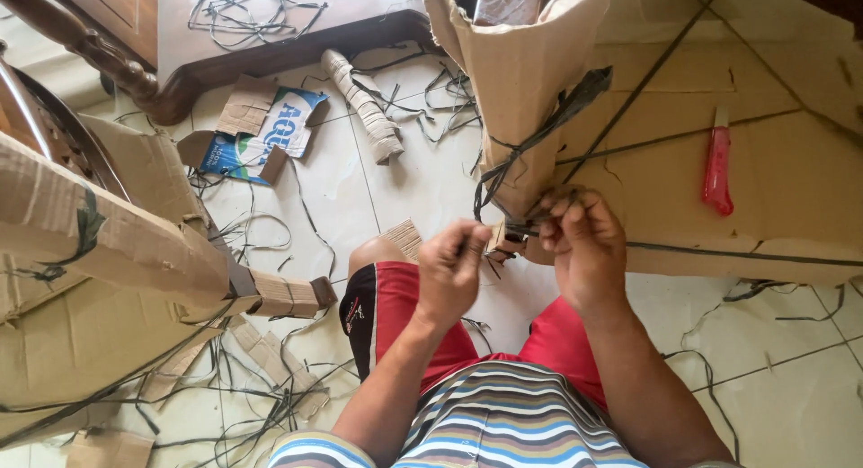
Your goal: The person sits on the floor and ties a piece of cardboard to a larger cardboard structure using a dark string. They fold the cardboard, wrap the string around the joint, and tie a knot to secure it. The person then stands up and lifts the assembled cardboard structure.
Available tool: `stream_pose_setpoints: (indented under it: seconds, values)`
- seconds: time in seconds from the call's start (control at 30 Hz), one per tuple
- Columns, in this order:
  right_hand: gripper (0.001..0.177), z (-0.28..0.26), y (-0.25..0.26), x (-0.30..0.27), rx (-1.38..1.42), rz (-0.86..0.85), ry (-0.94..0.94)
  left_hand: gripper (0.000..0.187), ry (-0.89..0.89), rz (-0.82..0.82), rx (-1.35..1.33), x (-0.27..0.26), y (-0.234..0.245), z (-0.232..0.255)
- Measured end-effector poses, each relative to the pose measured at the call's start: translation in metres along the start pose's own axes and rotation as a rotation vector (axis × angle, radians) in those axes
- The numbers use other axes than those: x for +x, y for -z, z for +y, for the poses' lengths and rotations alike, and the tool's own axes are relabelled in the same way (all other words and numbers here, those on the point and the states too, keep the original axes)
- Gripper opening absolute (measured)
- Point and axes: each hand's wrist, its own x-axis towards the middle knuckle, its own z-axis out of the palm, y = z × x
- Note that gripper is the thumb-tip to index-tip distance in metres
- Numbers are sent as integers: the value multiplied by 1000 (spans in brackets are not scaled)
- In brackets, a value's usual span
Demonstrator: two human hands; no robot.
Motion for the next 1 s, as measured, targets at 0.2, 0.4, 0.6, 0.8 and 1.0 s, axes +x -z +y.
stream_pose_setpoints:
  seconds: [0.2, 0.4, 0.6, 0.8, 1.0]
  values:
    - [21, 8, 19, 28, 399, -57, -180, 20, 53, 181, -147, 15, 3, -27]
    - [20, 17, 22, 31, 546, -138, -293, 31, 379, 81, -1106, 31, -2, -15]
    - [24, 1, 27, 63, 340, -71, -249, 39, 448, 213, -918, 56, -1, -39]
    - [23, -8, 27, 49, 198, -29, -219, 36, 335, 224, -523, 35, 8, -36]
    - [18, 3, 38, -5, 238, 66, -289, 17, 541, 72, -386, 14, -7, -14]
